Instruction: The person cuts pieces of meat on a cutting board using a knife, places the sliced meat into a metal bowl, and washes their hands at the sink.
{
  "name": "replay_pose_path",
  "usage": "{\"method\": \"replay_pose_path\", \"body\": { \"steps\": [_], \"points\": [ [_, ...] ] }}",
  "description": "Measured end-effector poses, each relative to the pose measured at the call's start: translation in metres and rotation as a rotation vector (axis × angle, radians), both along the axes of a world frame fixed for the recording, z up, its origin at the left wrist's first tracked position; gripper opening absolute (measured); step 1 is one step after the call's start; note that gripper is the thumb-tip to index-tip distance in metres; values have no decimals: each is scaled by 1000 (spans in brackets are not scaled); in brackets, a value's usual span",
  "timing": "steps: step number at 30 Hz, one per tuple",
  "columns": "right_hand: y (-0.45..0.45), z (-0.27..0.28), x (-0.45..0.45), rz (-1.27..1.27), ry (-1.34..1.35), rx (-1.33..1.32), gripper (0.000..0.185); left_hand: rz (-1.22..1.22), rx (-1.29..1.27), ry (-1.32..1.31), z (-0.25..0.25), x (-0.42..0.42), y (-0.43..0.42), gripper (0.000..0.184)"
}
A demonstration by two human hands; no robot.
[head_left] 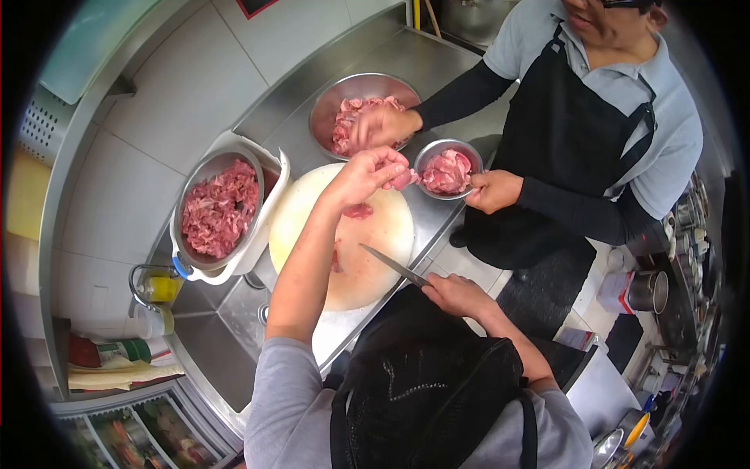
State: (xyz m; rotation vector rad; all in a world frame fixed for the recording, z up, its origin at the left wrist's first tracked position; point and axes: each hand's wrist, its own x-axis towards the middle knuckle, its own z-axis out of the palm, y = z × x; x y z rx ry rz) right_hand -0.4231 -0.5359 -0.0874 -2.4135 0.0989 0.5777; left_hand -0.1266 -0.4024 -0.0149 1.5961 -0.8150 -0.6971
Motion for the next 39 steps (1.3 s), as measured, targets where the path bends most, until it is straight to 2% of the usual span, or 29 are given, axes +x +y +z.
{"method": "replay_pose_path", "body": {
  "steps": [2, 3, 6, 8, 9, 11, 12, 14, 15, 22, 25, 33, 36, 38, 39],
  "points": [
    [1, 1, 0, 1, 4, 0, 29, -19, 182, 84, 8, -4, 5, 22],
    [1, 1, 1, 2, 3, -2, 29, -15, 183, 84, 3, 1, 8, 22],
    [1, 5, 5, 9, 40, 5, 29, -79, 262, 136, -29, 18, 20, 23],
    [2, 4, 4, 15, 25, 14, 29, -65, 285, 367, -52, 22, 25, 19],
    [1, 4, 4, 20, 10, 22, 29, -63, 283, 364, -66, 27, 28, 19],
    [1, 4, 4, 31, 21, 28, 29, 5, 398, -30, -96, 37, 37, 20],
    [3, 5, 5, 41, 33, 35, 29, 12, 401, -31, -105, 43, 43, 20],
    [5, 10, 7, 37, 55, 37, 29, 314, 184, -435, -116, 50, 56, 27],
    [5, 11, 7, 25, 78, 34, 29, 342, 239, -545, -98, 50, 65, 29],
    [9, 6, 9, 48, 62, 37, 31, 511, 333, -538, -90, 56, 137, 25],
    [10, 8, 14, 67, 82, 19, 32, 483, 354, -498, -100, 38, 140, 18],
    [17, 12, 16, 69, 68, 15, 31, 417, 404, -385, -115, 14, 132, 22],
    [17, 13, 15, 63, 74, 6, 30, 394, 390, -504, -122, 15, 145, 24],
    [16, 20, 14, 61, 73, 4, 29, 433, 511, -833, -127, 9, 159, 24],
    [16, 22, 13, 58, 74, 3, 29, 433, 508, -834, -127, 6, 166, 24]
  ]
}}
